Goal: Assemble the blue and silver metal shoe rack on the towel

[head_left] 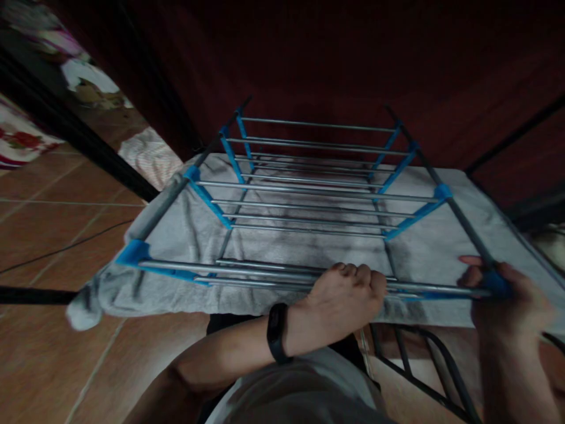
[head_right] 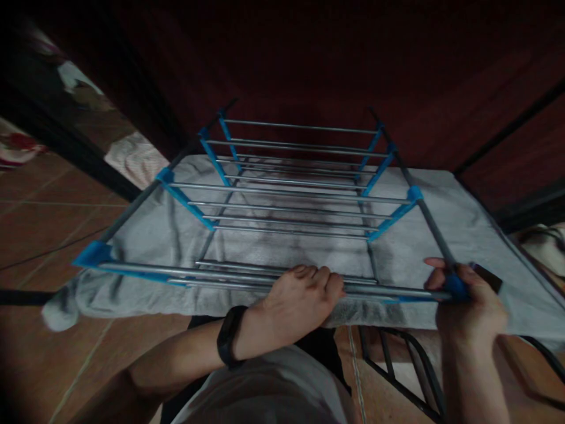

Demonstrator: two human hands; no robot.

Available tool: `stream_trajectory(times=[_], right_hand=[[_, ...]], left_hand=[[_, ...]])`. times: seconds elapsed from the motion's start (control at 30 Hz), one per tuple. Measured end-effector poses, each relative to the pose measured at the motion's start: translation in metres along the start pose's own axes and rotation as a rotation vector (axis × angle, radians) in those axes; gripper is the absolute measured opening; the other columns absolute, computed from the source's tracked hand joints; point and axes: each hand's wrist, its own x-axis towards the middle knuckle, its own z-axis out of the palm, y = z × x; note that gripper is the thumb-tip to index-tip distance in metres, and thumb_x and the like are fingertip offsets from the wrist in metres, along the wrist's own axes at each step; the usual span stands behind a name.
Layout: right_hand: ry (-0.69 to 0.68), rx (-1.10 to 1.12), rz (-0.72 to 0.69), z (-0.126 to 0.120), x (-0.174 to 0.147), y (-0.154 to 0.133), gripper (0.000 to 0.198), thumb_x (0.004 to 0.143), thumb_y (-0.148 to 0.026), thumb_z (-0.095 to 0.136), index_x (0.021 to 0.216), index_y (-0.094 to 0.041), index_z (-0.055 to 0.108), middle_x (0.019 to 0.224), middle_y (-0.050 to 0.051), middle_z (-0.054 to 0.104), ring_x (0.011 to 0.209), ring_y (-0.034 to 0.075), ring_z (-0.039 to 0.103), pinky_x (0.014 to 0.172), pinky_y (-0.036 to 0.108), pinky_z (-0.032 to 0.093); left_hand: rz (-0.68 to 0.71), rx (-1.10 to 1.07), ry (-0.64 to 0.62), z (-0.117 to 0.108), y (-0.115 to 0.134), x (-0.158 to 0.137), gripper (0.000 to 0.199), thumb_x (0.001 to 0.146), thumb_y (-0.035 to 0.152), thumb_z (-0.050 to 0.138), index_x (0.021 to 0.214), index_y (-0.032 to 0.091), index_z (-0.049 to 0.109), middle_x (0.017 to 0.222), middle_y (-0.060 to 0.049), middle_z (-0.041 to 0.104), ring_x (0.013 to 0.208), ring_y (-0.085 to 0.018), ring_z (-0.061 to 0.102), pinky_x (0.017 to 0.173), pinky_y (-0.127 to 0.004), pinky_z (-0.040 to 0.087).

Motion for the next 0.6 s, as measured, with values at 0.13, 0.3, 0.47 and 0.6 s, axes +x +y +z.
stream_trajectory(times=[0.13, 0.3, 0.47, 0.6], right_hand=[[-0.140, -0.080, -0.012, 0.013, -0.010, -0.007, 0.019, 0.068, -0.037, 0.061, 0.062, -0.019, 0.065, 0.057, 0.006, 0.061, 0.044, 0.012, 0.044, 0.040, 0.028, 0.027], [-0.218, -0.143, -0.079, 0.015, -0.012, -0.007, 0.031, 0.077, -0.042, 0.053, 0.061, -0.018, 0.064, 0.048, 0.002, 0.054, 0.040, 0.010, 0.039, 0.039, 0.025, 0.025], [-0.200, -0.144, -0.108, 0.017, -0.013, -0.005, 0.033, 0.078, -0.043, 0.052, 0.063, -0.017, 0.065, 0.045, 0.001, 0.050, 0.040, 0.010, 0.038, 0.038, 0.025, 0.023], [-0.181, -0.139, -0.122, 0.018, -0.013, -0.003, 0.034, 0.079, -0.043, 0.051, 0.063, -0.017, 0.065, 0.047, 0.001, 0.052, 0.040, 0.010, 0.039, 0.039, 0.026, 0.025]], left_hand=[[-0.018, -0.004, -0.017, 0.001, -0.003, 0.003, 0.005, 0.090, 0.013, 0.053, 0.092, 0.017, 0.051, 0.078, -0.003, 0.062, 0.068, -0.021, 0.063, 0.061, -0.033, 0.046], [-0.024, 0.019, -0.015, 0.003, -0.004, 0.003, 0.005, 0.092, 0.013, 0.050, 0.093, 0.018, 0.050, 0.080, -0.003, 0.062, 0.069, -0.022, 0.063, 0.060, -0.033, 0.045], [-0.031, 0.023, -0.020, 0.001, -0.002, 0.005, 0.006, 0.093, 0.014, 0.048, 0.090, 0.018, 0.051, 0.077, -0.003, 0.062, 0.068, -0.021, 0.064, 0.061, -0.032, 0.044], [-0.047, 0.012, -0.044, -0.001, -0.002, 0.007, 0.007, 0.094, 0.016, 0.048, 0.089, 0.018, 0.053, 0.076, -0.003, 0.063, 0.069, -0.021, 0.065, 0.061, -0.032, 0.044]])
